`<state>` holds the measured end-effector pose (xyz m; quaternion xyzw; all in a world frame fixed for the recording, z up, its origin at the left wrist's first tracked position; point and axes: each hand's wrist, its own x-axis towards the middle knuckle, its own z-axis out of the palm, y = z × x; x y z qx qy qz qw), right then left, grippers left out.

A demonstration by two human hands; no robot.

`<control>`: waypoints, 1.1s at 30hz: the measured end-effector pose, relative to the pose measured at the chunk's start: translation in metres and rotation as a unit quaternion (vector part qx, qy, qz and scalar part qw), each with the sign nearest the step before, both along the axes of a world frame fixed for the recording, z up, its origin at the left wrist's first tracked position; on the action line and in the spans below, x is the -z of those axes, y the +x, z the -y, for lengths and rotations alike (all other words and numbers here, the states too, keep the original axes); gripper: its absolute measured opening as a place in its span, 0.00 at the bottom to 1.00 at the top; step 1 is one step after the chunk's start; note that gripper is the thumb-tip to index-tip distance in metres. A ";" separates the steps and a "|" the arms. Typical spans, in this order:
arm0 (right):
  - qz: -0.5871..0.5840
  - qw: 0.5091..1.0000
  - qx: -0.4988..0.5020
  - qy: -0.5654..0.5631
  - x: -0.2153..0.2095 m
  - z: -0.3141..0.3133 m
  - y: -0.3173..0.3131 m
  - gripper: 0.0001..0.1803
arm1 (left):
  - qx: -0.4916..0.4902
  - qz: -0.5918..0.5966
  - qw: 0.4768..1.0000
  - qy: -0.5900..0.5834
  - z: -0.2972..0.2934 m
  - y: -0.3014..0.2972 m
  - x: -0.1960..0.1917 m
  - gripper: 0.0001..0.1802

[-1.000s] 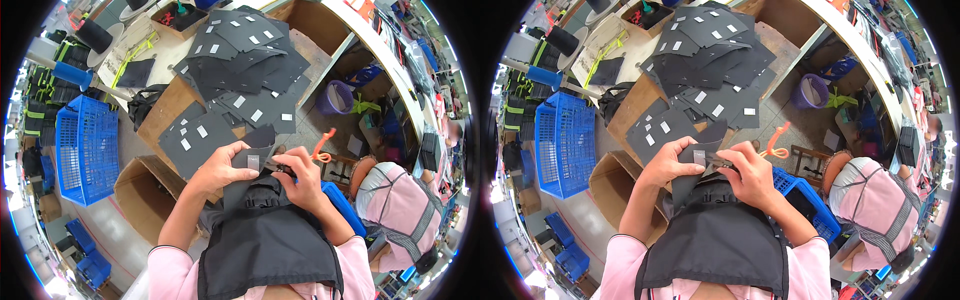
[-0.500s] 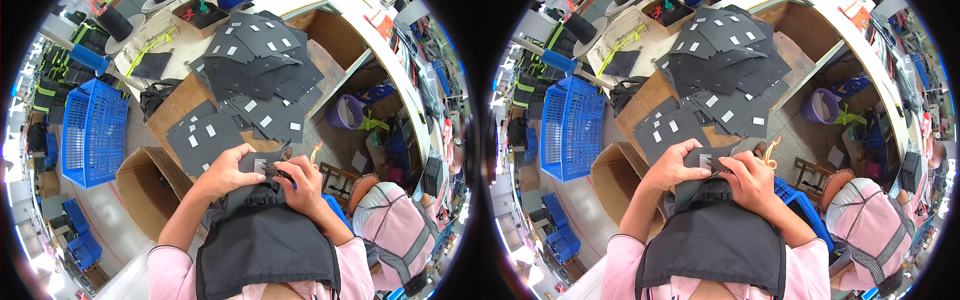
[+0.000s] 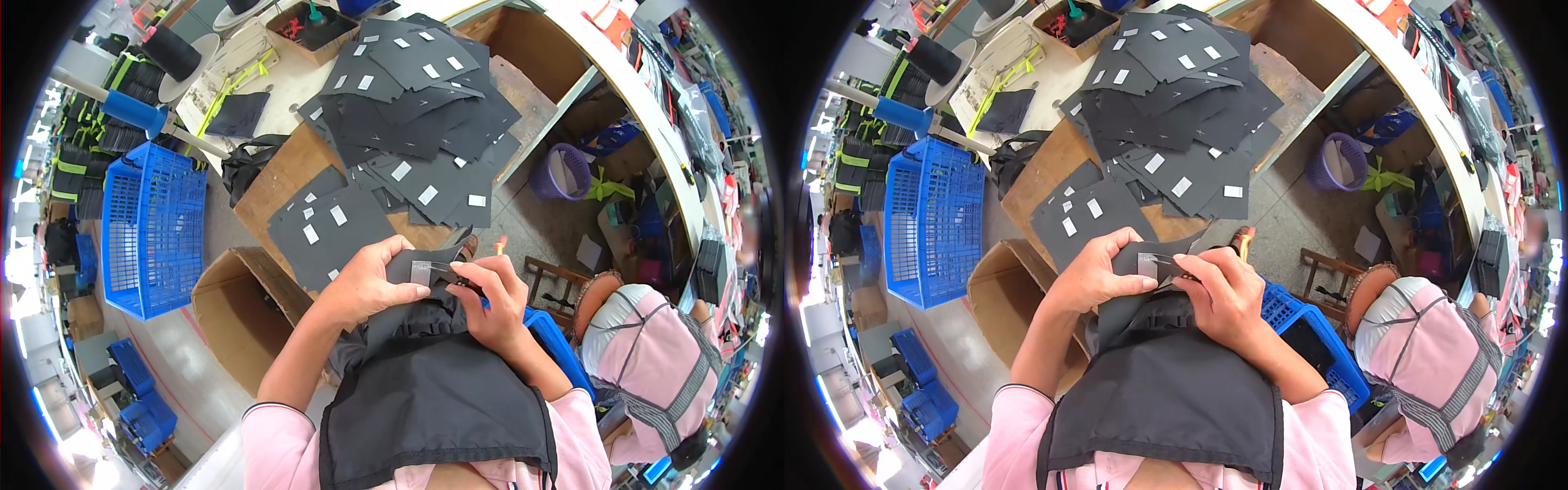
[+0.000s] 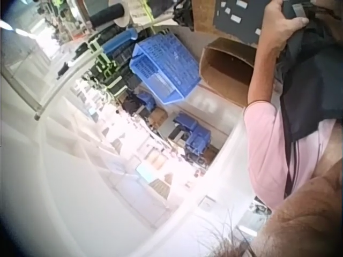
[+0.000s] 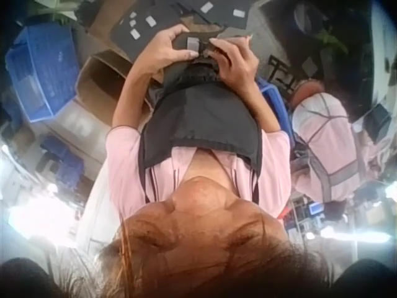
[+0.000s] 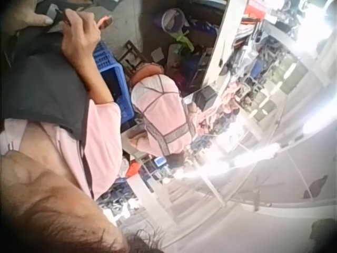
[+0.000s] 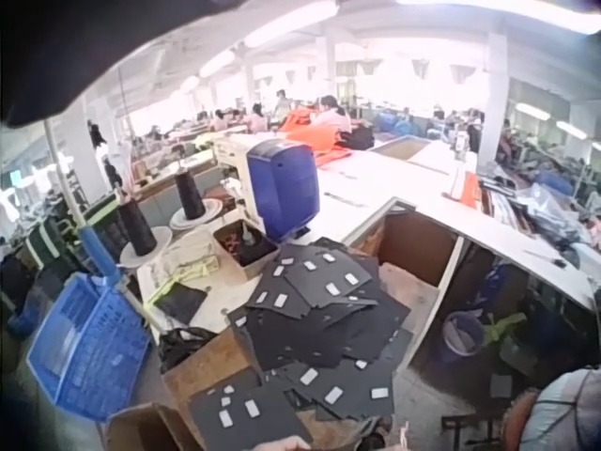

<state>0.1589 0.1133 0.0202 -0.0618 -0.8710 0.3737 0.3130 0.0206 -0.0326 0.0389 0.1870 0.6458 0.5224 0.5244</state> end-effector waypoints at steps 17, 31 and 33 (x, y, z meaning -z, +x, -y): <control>0.109 0.697 0.006 -0.709 0.051 -0.010 -0.035 0.14 | -0.304 0.059 0.932 0.188 0.051 0.013 0.046 0.36; 0.214 0.848 -0.296 -0.383 -0.001 -0.041 -0.029 0.09 | 0.001 0.048 0.990 0.134 0.000 -0.019 0.028 0.47; 0.203 0.848 -0.293 -0.391 -0.003 -0.043 -0.029 0.10 | 0.008 0.077 0.988 0.134 -0.003 -0.025 0.021 0.46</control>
